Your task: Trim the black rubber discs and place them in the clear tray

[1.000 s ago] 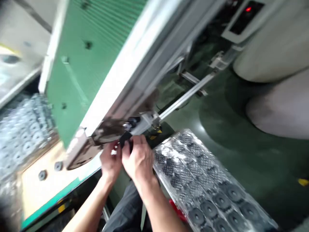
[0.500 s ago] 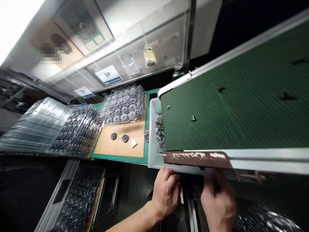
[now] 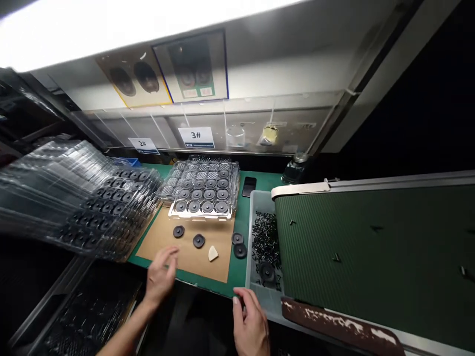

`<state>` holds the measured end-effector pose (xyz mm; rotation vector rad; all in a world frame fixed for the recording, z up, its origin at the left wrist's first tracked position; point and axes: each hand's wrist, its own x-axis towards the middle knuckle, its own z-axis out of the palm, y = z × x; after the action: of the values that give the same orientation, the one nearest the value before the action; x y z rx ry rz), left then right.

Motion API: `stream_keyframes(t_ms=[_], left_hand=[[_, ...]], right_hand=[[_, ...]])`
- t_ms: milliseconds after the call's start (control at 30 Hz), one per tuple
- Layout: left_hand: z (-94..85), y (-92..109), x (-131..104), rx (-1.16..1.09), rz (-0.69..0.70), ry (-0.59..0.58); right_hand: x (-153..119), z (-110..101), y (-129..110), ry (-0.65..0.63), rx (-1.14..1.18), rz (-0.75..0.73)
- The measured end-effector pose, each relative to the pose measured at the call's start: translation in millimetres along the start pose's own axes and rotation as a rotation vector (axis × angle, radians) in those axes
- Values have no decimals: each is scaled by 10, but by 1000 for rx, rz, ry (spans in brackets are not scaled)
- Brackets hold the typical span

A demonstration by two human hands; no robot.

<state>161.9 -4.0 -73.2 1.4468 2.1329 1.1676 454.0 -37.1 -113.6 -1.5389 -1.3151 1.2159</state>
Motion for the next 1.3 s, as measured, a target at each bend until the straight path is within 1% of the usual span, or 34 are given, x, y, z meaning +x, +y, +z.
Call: stream_keyframes(t_ms=[67,100,167,200,267,333,400,500,600,700,833,933,1033,1100,1167,1233,1300], left_hand=[[-241,-318,717,17,-153,55],[-327,-473,1066,22,-237,68],[-407,-746,1684,6,-396,51],[-404,-854,1933,-19,-467,24],[-336,-1005,2293,-107,-589,-64],[-230,-1072,2484,-231,-680,-179],[-130,-1076,2558,-360,-748,-298],[-34,-1029,2570,-513,-814,-432],[-7,-975,2574,-610,-860,-488],[-20,-936,2624,-683,-894,-499],[-24,-894,2763,-772,-924,-484],[6,-844,2862,-851,-919,-438],[43,-770,2894,-914,-917,-422],[42,-711,2872,-932,-924,-432],[1,-642,2820,-934,-933,-449],[-80,-552,2740,-929,-936,-479],[-185,-424,2629,-916,-927,-534]], right_hand=[[361,206,-169,61,160,192],[561,332,-239,108,251,285],[969,626,-358,195,402,420],[1165,786,-408,224,454,459],[1513,1102,-496,250,556,512],[1788,1381,-570,262,676,551],[1986,1593,-624,285,779,568],[2163,1781,-663,351,879,573],[2233,1843,-671,405,916,565],[2210,1806,-684,429,917,535],[2039,1626,-724,396,920,506],[1837,1439,-750,350,923,511],[1622,1244,-767,318,932,506],[1488,1109,-778,297,943,498],[1372,967,-786,272,956,493],[1281,818,-782,248,967,490],[1218,669,-757,235,981,489]])
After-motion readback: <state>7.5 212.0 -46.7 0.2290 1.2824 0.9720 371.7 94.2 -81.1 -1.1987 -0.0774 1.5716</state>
